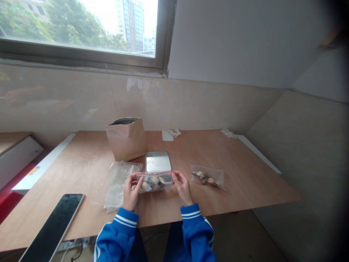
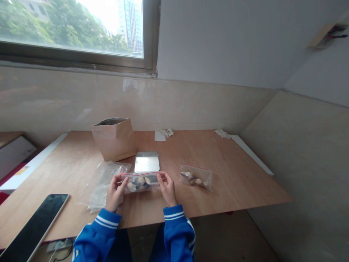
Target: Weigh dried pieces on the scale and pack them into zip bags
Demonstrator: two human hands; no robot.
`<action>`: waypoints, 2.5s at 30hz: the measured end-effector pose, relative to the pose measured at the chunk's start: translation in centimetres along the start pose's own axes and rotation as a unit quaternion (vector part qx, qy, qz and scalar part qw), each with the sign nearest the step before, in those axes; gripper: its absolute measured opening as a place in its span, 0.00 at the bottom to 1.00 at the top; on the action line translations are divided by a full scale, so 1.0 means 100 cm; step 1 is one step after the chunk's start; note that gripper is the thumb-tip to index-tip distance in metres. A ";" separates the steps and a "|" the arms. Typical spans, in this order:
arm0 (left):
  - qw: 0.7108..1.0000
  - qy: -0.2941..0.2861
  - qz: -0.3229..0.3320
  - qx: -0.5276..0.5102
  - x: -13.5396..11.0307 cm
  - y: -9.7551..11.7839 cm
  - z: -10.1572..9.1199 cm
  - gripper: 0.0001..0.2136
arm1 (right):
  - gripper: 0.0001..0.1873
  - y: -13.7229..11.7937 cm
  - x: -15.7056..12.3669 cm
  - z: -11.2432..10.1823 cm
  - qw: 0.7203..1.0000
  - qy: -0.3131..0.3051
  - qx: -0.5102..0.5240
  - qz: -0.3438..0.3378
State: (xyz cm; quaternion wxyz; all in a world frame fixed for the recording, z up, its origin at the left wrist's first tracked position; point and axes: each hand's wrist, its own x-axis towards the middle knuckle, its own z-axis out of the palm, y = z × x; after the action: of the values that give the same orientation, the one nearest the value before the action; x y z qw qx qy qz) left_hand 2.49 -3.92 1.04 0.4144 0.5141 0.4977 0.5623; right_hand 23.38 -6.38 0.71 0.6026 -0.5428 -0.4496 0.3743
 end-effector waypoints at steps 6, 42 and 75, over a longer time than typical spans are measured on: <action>0.996 -0.011 -0.053 -0.071 0.001 0.007 -0.002 0.12 | 0.16 0.000 0.001 0.001 0.999 0.007 -0.029 -0.014; 0.991 -0.076 -0.093 -0.052 -0.007 -0.002 -0.006 0.16 | 0.16 -0.005 -0.003 0.009 0.995 -0.065 0.061 0.046; 0.991 -0.108 -0.062 -0.044 -0.001 0.022 -0.010 0.15 | 0.15 -0.008 -0.008 0.014 0.985 -0.102 0.126 0.054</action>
State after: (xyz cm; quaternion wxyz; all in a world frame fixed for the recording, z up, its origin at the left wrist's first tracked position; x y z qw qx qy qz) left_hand 1.58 -4.51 3.19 0.5220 0.5209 0.4562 0.4980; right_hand 21.78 -6.79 1.45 0.5959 -0.4449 -0.4280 0.5136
